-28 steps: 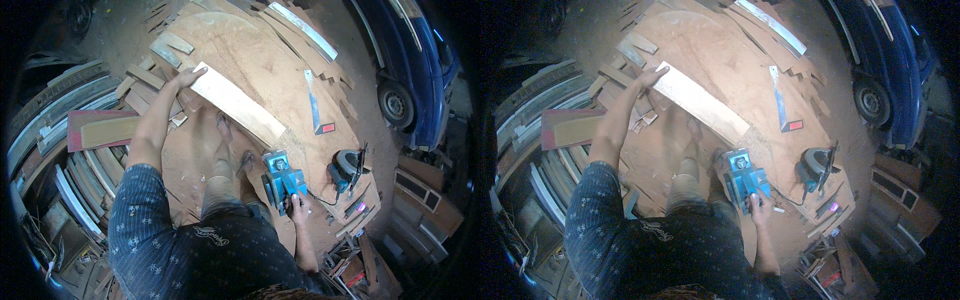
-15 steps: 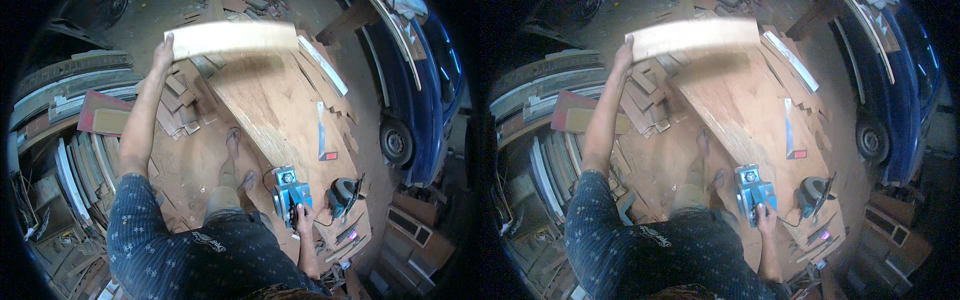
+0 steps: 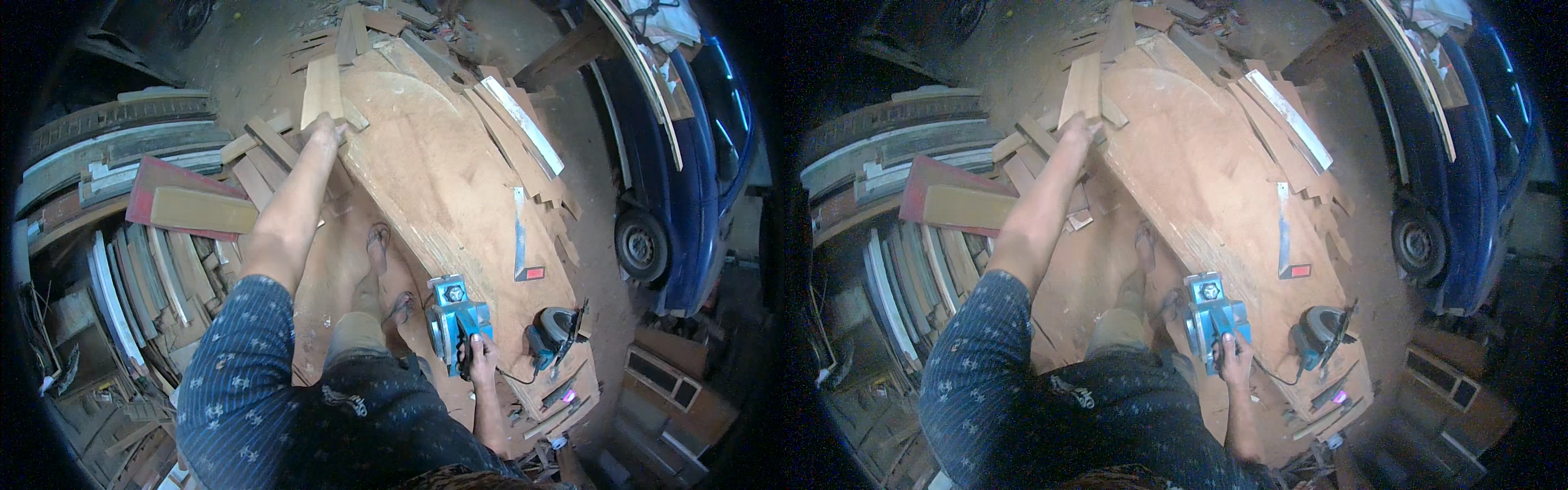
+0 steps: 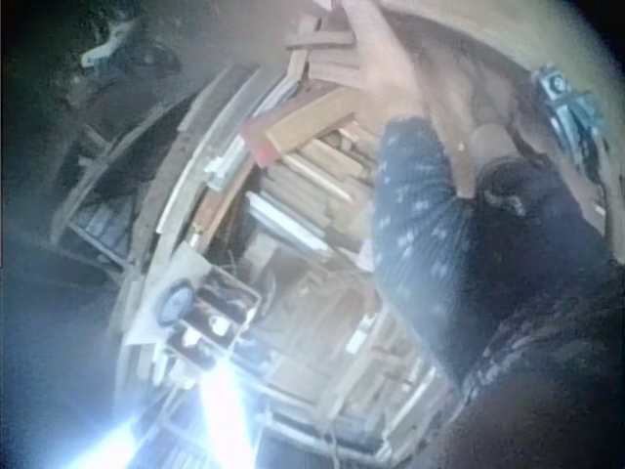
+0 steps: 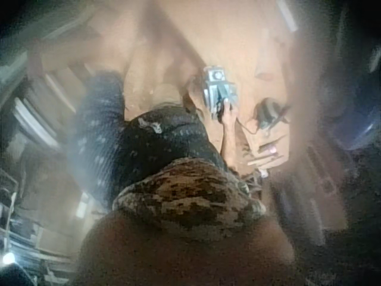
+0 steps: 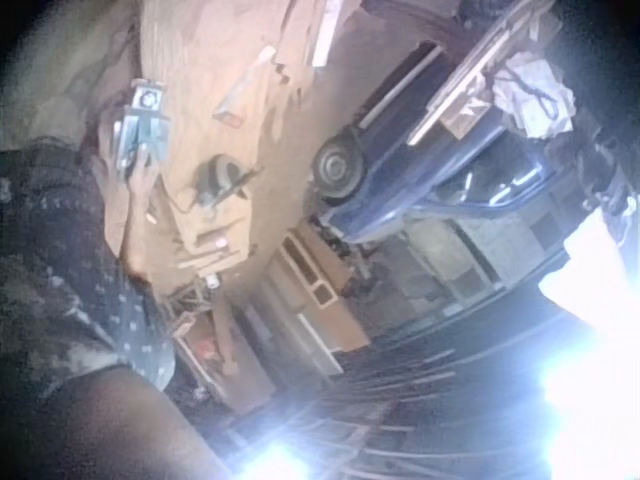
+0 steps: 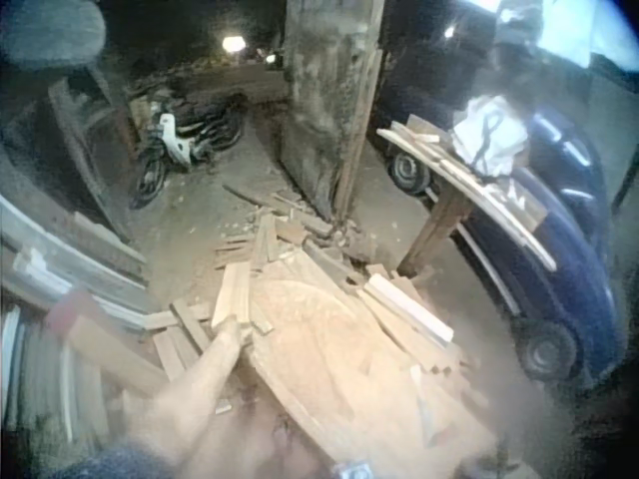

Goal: The person uses a circular saw to cut a wooden plank on a workbench in a cluttered workshop. After cutting, they inspect the wood and then sift sawdust through a mesh strainer into a bucket.

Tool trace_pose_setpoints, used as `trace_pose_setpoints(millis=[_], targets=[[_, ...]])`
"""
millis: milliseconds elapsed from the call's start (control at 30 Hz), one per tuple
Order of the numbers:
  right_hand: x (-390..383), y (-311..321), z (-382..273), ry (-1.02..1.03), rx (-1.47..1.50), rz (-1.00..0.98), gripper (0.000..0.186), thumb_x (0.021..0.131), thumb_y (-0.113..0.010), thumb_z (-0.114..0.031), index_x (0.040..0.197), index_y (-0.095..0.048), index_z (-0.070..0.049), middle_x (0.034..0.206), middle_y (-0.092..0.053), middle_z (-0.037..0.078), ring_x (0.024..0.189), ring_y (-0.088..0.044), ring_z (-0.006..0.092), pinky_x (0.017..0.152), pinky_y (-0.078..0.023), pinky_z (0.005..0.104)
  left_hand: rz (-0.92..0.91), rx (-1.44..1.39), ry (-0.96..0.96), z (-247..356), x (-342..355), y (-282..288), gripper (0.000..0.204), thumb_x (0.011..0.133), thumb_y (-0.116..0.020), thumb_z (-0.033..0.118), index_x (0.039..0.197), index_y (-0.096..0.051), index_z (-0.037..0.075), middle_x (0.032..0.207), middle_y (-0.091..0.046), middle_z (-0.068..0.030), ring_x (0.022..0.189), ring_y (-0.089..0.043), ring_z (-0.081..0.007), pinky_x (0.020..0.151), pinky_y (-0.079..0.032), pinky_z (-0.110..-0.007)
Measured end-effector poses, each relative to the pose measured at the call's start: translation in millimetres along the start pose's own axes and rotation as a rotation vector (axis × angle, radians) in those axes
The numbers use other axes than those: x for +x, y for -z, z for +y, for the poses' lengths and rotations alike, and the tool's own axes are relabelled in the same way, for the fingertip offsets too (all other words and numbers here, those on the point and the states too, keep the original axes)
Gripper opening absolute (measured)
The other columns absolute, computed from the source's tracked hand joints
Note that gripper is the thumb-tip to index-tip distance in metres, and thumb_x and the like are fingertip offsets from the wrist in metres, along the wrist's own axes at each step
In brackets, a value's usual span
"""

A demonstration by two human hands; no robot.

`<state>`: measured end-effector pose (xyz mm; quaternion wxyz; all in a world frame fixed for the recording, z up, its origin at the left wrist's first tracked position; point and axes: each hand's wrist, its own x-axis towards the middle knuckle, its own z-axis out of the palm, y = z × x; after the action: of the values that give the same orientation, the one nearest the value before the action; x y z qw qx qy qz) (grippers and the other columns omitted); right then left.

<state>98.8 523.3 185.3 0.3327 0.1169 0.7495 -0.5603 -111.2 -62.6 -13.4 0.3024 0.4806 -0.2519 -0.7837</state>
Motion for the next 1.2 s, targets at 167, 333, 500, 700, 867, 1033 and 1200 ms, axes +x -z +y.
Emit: trace_pose_setpoints(millis=[167, 333, 500, 700, 867, 1033, 1200], targets=[[2, -2, 2, -0.064, 0.061, 0.027, 0.036, 0.101, -0.052, -0.037, 0.092, -0.060, -0.004, 0.063, -0.055, 0.002, 0.048, -0.051, 0.0104, 0.042, -0.042, 0.0261, 0.137, 0.282, -0.091, 48, -18, -17, 0.043, 0.097, -0.052, 0.010, 0.136, -0.038, -0.001, 0.127, -0.054, -0.0208, 0.104, -0.064, -0.0337, 0.069, -0.065, -0.043], [4, -1, 13, -0.058, 0.127, 0.116, 0.036, 0.101, -0.052, -0.038, 0.087, -0.058, -0.005, 0.063, -0.056, 0.003, 0.046, -0.050, 0.0111, 0.041, -0.043, 0.0271, -0.014, 0.352, -0.425, 75, -80, -20, 0.043, 0.091, -0.063, 0.007, 0.129, -0.043, -0.002, 0.120, -0.058, -0.0199, 0.100, -0.065, -0.0304, 0.065, -0.065, -0.041], [3, 18, 24, 0.022, 0.042, 0.091, 0.037, 0.101, -0.052, -0.038, 0.085, -0.057, -0.006, 0.063, -0.056, 0.003, 0.046, -0.050, 0.0106, 0.040, -0.042, 0.0266, 0.015, 0.596, -1.215, 132, -78, -33, 0.036, 0.088, -0.069, 0.014, 0.117, -0.057, -0.004, 0.109, -0.067, -0.0174, 0.097, -0.067, -0.0276, 0.080, -0.054, -0.043], [-4, 26, 28, -0.004, 0.094, 0.133, 0.037, 0.101, -0.052, -0.038, 0.084, -0.057, -0.005, 0.063, -0.056, 0.002, 0.050, -0.052, 0.0098, 0.044, -0.043, 0.0261, 0.207, 1.148, -1.340, 206, -106, -53, 0.042, 0.089, -0.064, 0.034, 0.114, -0.058, -0.001, 0.109, -0.065, -0.0275, 0.096, -0.065, -0.0431, 0.082, -0.052, -0.048], [-7, 29, 31, 0.006, 0.072, 0.113, 0.037, 0.101, -0.054, -0.036, 0.084, -0.059, -0.004, 0.065, -0.057, 0.002, 0.053, -0.052, 0.0095, 0.049, -0.042, 0.0254, 0.167, 1.839, -0.835, 131, -68, 6, 0.049, 0.087, -0.061, 0.039, 0.119, -0.060, 0.002, 0.112, -0.065, -0.0263, 0.105, -0.064, -0.0425, 0.090, -0.051, -0.050], [-5, 28, 43, 0.022, 0.108, 0.154, 0.038, 0.102, -0.051, -0.036, 0.082, -0.059, -0.004, 0.065, -0.059, 0.004, 0.051, -0.054, 0.0112, 0.048, -0.044, 0.0258, 0.114, 1.912, -0.751, 153, -48, 17, 0.042, 0.085, -0.061, 0.029, 0.121, -0.061, 0.007, 0.113, -0.068, -0.0231, 0.107, -0.065, -0.0386, 0.093, -0.051, -0.047], [-7, 28, 45, 0.037, 0.119, 0.165, 0.038, 0.102, -0.052, -0.037, 0.082, -0.060, -0.005, 0.065, -0.060, 0.004, 0.051, -0.054, 0.0108, 0.048, -0.044, 0.0252, 0.193, 1.835, -0.921, 207, -77, -9, 0.043, 0.085, -0.061, 0.037, 0.120, -0.063, 0.012, 0.112, -0.068, -0.0220, 0.107, -0.065, -0.0381, 0.095, -0.050, -0.046]])
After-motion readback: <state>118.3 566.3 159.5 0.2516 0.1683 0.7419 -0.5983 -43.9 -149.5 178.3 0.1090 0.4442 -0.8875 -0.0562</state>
